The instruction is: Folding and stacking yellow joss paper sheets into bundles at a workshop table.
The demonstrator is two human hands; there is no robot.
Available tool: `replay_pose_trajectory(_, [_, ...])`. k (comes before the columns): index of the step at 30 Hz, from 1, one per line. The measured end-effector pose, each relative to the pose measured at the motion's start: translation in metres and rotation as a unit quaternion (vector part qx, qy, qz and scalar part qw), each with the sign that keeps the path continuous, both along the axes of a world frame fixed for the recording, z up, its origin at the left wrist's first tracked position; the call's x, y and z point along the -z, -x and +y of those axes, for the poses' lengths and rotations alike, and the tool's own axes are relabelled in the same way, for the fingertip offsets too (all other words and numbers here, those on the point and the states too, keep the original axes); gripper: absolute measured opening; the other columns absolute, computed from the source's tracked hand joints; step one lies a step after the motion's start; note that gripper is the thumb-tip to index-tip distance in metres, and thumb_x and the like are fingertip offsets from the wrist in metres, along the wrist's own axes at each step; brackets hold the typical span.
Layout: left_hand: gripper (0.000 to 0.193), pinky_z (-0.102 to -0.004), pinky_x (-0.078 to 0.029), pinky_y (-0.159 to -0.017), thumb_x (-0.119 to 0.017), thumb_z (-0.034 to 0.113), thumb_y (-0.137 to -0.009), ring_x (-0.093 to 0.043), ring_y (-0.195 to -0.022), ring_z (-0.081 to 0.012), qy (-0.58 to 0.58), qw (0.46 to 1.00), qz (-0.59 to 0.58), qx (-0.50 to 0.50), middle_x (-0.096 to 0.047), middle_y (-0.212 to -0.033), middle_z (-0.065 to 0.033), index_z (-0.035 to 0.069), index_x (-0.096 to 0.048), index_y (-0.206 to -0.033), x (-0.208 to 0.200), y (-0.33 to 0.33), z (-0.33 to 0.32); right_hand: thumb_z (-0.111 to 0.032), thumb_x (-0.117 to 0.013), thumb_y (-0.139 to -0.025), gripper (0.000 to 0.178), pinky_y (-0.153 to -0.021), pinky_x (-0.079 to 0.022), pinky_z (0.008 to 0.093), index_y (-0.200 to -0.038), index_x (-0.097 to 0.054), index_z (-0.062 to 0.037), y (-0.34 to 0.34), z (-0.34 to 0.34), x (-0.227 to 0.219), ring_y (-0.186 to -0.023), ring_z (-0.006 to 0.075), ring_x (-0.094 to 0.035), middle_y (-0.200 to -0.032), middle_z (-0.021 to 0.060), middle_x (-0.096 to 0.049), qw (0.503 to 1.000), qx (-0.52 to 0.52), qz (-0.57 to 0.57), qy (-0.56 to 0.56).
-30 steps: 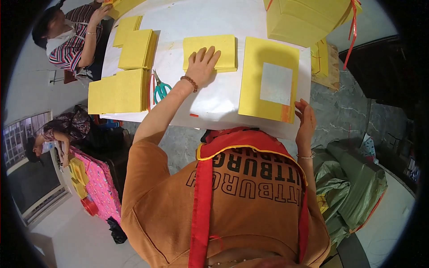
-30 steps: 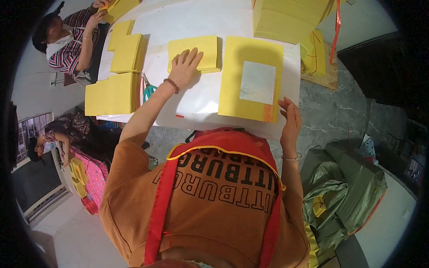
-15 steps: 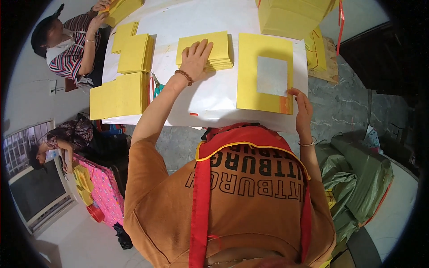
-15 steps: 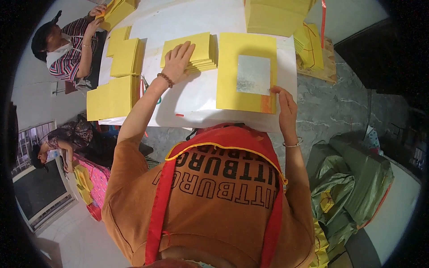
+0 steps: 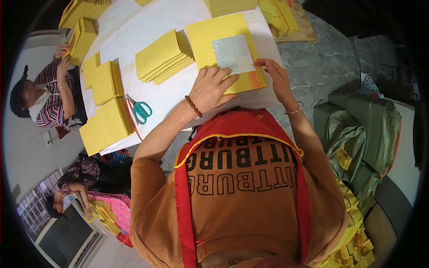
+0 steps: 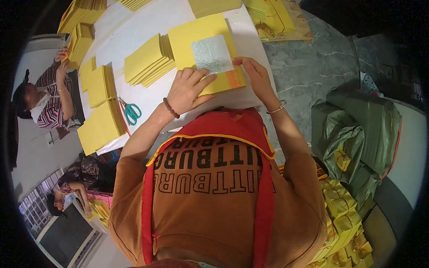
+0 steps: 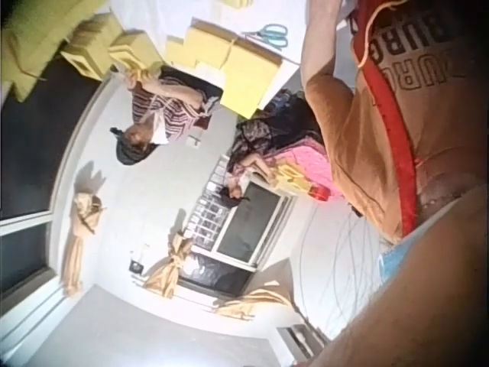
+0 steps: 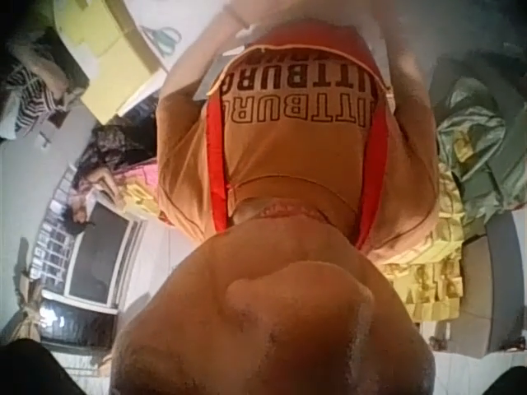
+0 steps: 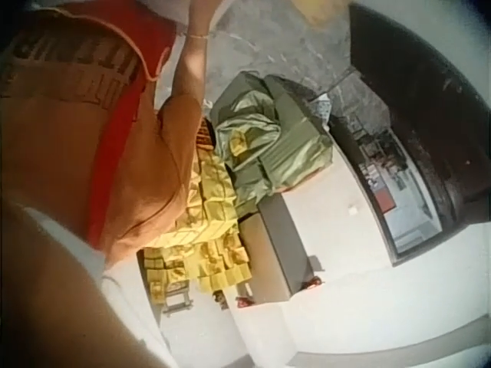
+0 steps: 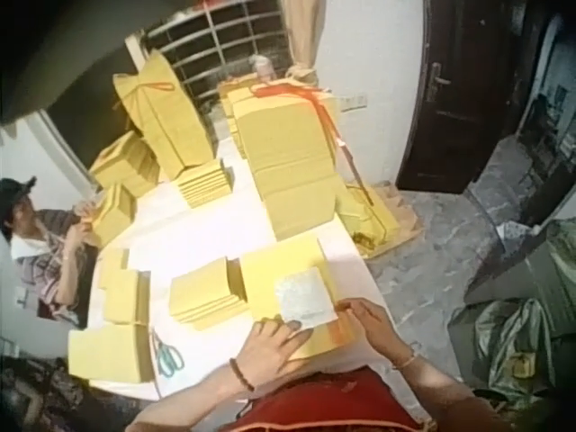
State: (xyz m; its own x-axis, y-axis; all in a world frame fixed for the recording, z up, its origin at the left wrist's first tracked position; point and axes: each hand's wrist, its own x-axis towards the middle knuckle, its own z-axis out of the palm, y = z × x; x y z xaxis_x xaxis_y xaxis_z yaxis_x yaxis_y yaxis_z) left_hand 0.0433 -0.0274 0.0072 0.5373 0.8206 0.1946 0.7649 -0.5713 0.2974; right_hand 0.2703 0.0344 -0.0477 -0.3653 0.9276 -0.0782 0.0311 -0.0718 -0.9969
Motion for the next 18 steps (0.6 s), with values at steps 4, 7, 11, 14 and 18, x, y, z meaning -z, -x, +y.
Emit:
replay_pose_trajectory(4, [0.030,-0.0338,-0.042,-0.072,-0.064,0.025,-0.078,-0.052,-0.086,-0.0235,0.010,0.997,-0.068,0.026,-0.058,-0.094,-0.0079,0.007,-0.061,-0.102,-0.004,-0.001,0.006,-0.029,-0.037,-0.096,0.036,-0.090,-0.038,0.0293,-0.105,-0.060,-0.0032,-0.003,0.000,0.003,-0.100,0.0137,-0.054,-0.104,0.0049,-0.062,1.000,0.000,0.013,0.000])
replay_pose_trajectory(7, [0.019,-0.0332,-0.045,-0.063,-0.064,0.020,-0.078,-0.055,-0.073,-0.0240,0.048,0.989,-0.136,0.020,-0.059,-0.079,-0.0091,0.005,-0.064,-0.089,-0.003,-0.002,0.010,-0.030,-0.037,-0.096,0.036,-0.089,-0.038,0.0293,-0.105,-0.061,-0.0038,-0.003,0.000,0.003,-0.100,0.0135,-0.053,-0.103,0.0042,-0.062,1.000,0.011,0.009,0.008])
replay_pose_trajectory(11, [0.014,-0.0307,-0.045,-0.058,-0.061,0.014,-0.080,-0.057,-0.064,-0.0231,0.128,0.978,-0.163,-0.006,-0.060,-0.073,-0.0109,0.000,-0.063,-0.082,-0.005,0.001,0.018,-0.030,-0.038,-0.096,0.035,-0.088,-0.038,0.0286,-0.105,-0.061,-0.0044,-0.004,0.001,0.002,-0.099,0.0128,-0.053,-0.103,0.0032,-0.062,1.000,-0.001,0.008,0.002])
replay_pose_trajectory(14, [0.015,-0.0269,-0.044,-0.059,-0.059,0.013,-0.081,-0.056,-0.063,-0.0156,0.235,0.952,-0.193,-0.029,-0.060,-0.072,-0.0084,-0.002,-0.063,-0.082,-0.011,0.004,0.026,-0.030,-0.038,-0.096,0.035,-0.088,-0.038,0.0287,-0.105,-0.061,-0.0051,-0.004,0.002,0.003,-0.099,0.0123,-0.053,-0.103,0.0027,-0.062,1.000,-0.001,0.006,0.006])
replay_pose_trajectory(18, [0.016,-0.0230,-0.043,-0.060,-0.059,0.012,-0.081,-0.051,-0.066,-0.0064,0.372,0.891,-0.247,-0.075,-0.060,-0.073,-0.0031,-0.003,-0.063,-0.084,0.001,0.009,0.033,-0.030,-0.038,-0.096,0.035,-0.087,-0.037,0.0288,-0.104,-0.061,-0.0059,-0.003,0.002,0.004,-0.098,0.0116,-0.053,-0.101,0.0022,-0.062,1.000,0.000,0.011,0.007])
